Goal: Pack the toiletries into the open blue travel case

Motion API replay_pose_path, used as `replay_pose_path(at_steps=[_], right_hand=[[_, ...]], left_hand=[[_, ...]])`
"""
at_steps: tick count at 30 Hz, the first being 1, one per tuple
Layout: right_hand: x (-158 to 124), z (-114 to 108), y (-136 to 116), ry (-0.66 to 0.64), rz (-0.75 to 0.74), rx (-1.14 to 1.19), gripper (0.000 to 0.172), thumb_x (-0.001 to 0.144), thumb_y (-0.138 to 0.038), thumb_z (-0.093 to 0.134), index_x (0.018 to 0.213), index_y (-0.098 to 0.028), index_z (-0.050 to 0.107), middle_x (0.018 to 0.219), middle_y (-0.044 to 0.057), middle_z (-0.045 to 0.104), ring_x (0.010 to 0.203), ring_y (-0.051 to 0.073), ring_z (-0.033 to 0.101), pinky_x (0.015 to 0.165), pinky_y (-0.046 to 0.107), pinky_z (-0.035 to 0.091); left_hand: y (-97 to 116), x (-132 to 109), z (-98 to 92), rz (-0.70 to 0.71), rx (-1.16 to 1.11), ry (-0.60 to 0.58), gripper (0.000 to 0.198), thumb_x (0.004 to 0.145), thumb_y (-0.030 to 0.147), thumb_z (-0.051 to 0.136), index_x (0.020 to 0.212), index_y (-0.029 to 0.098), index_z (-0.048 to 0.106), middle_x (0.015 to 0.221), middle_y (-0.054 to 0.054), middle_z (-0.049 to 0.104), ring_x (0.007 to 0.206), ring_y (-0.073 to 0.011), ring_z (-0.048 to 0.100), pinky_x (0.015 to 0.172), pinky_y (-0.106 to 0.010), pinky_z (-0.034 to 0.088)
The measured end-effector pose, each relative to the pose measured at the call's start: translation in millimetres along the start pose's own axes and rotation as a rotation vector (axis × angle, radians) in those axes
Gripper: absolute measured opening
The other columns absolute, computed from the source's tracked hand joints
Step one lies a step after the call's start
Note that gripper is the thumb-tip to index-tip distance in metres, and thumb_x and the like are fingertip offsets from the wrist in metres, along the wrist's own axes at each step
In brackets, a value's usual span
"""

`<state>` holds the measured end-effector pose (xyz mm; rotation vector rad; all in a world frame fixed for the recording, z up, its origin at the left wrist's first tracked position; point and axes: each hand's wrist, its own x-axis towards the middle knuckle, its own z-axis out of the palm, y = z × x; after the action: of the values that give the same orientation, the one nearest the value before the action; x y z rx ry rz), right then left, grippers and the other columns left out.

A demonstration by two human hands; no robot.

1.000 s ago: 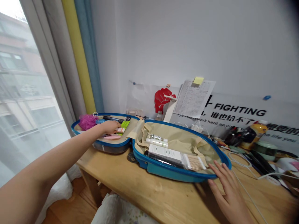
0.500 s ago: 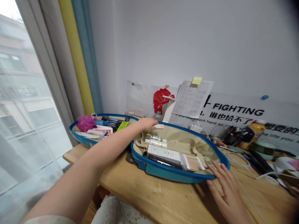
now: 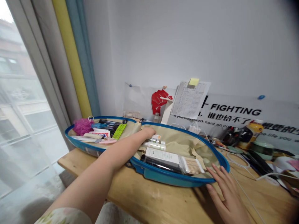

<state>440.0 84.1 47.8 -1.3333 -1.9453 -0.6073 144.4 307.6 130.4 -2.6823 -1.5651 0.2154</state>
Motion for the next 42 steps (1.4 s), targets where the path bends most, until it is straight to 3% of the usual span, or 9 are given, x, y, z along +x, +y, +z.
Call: replay_pose_path(at_steps=[5,10,13,16,20,24,33,38,42], right_hand=[[1.4,0.1,-0.1,-0.006,-0.018,-0.015,0.045,0.09,-0.036,0.041,0.133,-0.025,0.043,0.138,0.008,0.049,0.134,0.029,0.037,0.101,0.05,0.041],[1.5,0.4,1.0,0.013,-0.026,-0.012,0.044,0.09,-0.036,0.04,0.132,-0.024,0.043,0.135,0.01,0.05,0.134,0.029,0.036,0.103,0.052,0.039],[1.4,0.3,1.5,0.004,-0.027,-0.023,0.044,0.09,-0.035,0.04,0.132,-0.023,0.043,0.135,0.01,0.051,0.134,0.029,0.036,0.102,0.052,0.04],[1.0,1.1,2.1,-0.005,-0.03,-0.019,0.044,0.09,-0.037,0.04,0.132,-0.023,0.043,0.136,0.01,0.05,0.135,0.029,0.035,0.101,0.051,0.041],[0.0,3.0,2.8,-0.004,0.012,0.016,0.044,0.089,-0.039,0.04,0.13,-0.023,0.046,0.136,0.009,0.05,0.134,0.029,0.036,0.103,0.05,0.04],[-0.3,2.8,3.4,-0.02,0.027,0.036,0.043,0.089,-0.04,0.041,0.128,-0.023,0.048,0.135,0.01,0.05,0.133,0.03,0.037,0.103,0.051,0.04],[0.3,2.7,1.0,-0.006,0.028,0.043,0.043,0.089,-0.038,0.042,0.129,-0.023,0.047,0.135,0.009,0.05,0.135,0.029,0.035,0.104,0.051,0.039],[0.7,2.6,1.0,-0.002,0.01,0.026,0.042,0.09,-0.039,0.04,0.128,-0.022,0.047,0.134,0.01,0.051,0.134,0.029,0.036,0.104,0.051,0.038],[0.6,1.5,1.5,-0.018,0.028,0.042,0.044,0.089,-0.041,0.04,0.129,-0.023,0.047,0.136,0.009,0.05,0.135,0.029,0.035,0.104,0.051,0.039]], left_hand=[[1.0,-2.6,2.9,-0.007,-0.041,0.009,0.042,0.07,0.01,0.062,0.11,0.023,0.065,0.119,-0.008,0.063,0.107,-0.0238,0.06,0.088,-0.029,0.048],[-0.7,-11.2,-7.7,-0.039,-0.121,0.154,0.037,0.078,0.022,0.059,0.115,0.024,0.062,0.124,-0.007,0.06,0.106,-0.0222,0.06,0.088,-0.028,0.047],[-16.9,-21.6,-21.6,-0.101,-0.175,0.296,0.033,0.088,0.032,0.046,0.119,0.028,0.058,0.126,-0.002,0.058,0.111,-0.0176,0.057,0.092,-0.024,0.044],[-50.1,-37.1,-29.3,-0.245,-0.199,0.374,0.034,0.093,0.033,0.035,0.119,0.027,0.056,0.124,-0.002,0.06,0.113,-0.0166,0.056,0.093,-0.025,0.043],[-99.7,-64.2,-18.8,-0.477,-0.192,0.297,0.033,0.09,0.032,0.04,0.112,0.017,0.059,0.112,-0.011,0.066,0.104,-0.0217,0.061,0.086,-0.028,0.047],[-124.8,-88.2,3.7,-0.618,-0.172,0.125,0.035,0.076,0.039,0.061,0.1,0.014,0.065,0.101,-0.016,0.069,0.096,-0.0281,0.065,0.08,-0.031,0.05],[-129.7,-97.1,26.9,-0.694,-0.147,-0.012,0.039,0.062,0.041,0.072,0.092,0.015,0.069,0.11,-0.019,0.067,0.101,-0.033,0.064,0.077,-0.032,0.051],[-130.5,-97.3,27.8,-0.681,-0.187,0.009,0.031,0.065,0.036,0.067,0.087,0.013,0.068,0.098,-0.018,0.07,0.09,-0.0307,0.067,0.071,-0.03,0.051],[-127.9,-101.0,20.8,-0.665,-0.221,0.111,0.029,0.072,0.038,0.061,0.091,0.016,0.065,0.093,-0.013,0.071,0.089,-0.0268,0.067,0.068,-0.027,0.049]])
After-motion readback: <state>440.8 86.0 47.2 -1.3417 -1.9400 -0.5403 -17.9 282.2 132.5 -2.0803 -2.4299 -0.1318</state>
